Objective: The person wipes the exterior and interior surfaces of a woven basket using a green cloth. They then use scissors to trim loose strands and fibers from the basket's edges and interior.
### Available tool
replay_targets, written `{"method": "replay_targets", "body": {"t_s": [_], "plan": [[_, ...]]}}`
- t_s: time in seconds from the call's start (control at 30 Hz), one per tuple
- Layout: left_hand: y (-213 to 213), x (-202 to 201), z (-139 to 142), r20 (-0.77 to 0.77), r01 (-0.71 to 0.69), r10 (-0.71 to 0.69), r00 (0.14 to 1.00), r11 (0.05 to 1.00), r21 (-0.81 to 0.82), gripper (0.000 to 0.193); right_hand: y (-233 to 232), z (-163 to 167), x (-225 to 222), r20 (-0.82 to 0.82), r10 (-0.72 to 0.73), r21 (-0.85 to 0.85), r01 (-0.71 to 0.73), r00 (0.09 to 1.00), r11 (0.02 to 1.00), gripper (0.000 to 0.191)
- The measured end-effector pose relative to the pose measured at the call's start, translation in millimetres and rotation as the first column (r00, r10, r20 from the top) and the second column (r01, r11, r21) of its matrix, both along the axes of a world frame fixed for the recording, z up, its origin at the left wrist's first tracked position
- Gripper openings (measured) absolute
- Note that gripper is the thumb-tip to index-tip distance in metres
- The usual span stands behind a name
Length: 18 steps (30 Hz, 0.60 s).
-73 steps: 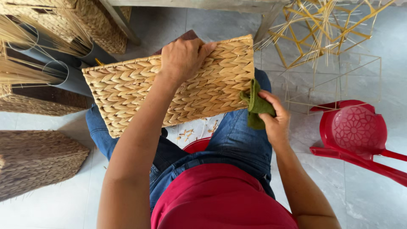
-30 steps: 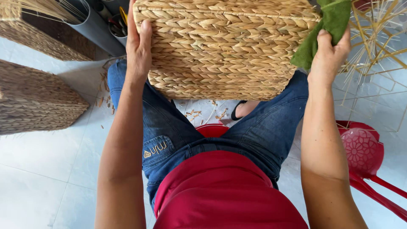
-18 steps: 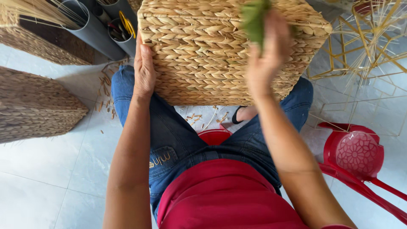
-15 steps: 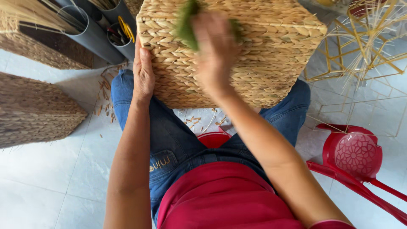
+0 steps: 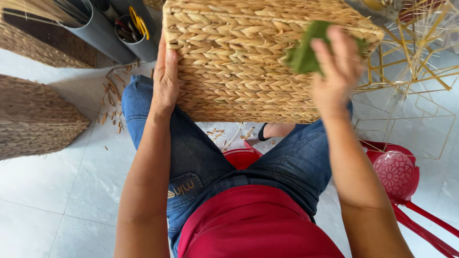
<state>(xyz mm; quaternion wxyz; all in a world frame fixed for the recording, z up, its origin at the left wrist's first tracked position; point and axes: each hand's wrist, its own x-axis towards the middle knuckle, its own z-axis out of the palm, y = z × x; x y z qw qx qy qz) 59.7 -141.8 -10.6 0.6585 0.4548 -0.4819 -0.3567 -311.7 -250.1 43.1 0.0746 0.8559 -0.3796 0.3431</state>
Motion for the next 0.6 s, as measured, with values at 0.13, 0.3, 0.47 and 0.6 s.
{"method": "replay_targets", "body": {"t_s": [0.13, 0.3, 0.47, 0.6], "plan": [[-6, 2, -3, 0.093, -0.016, 0.019, 0.995, 0.999, -0.036, 0.058, 3, -20, -41, 0.103, -0.158, 0.061, 0.152, 0.982, 0.986, 0.070], [-8, 1, -11, -0.059, 0.036, -0.039, 0.998, 0.998, -0.054, 0.057, 24, -43, 56, 0.299, -0.025, 0.129, -0.015, 0.954, 0.991, 0.069], [-8, 6, -8, -0.108, 0.020, -0.021, 0.994, 1.000, -0.011, 0.062, 82, -47, 201, 0.149, 0.161, -0.007, -0.161, 0.976, 0.987, 0.066], [-8, 5, -3, -0.237, 0.074, -0.078, 0.968, 0.997, -0.025, 0.063, 91, -58, 212, -0.008, 0.246, 0.117, -0.243, 0.969, 0.963, 0.068]]}}
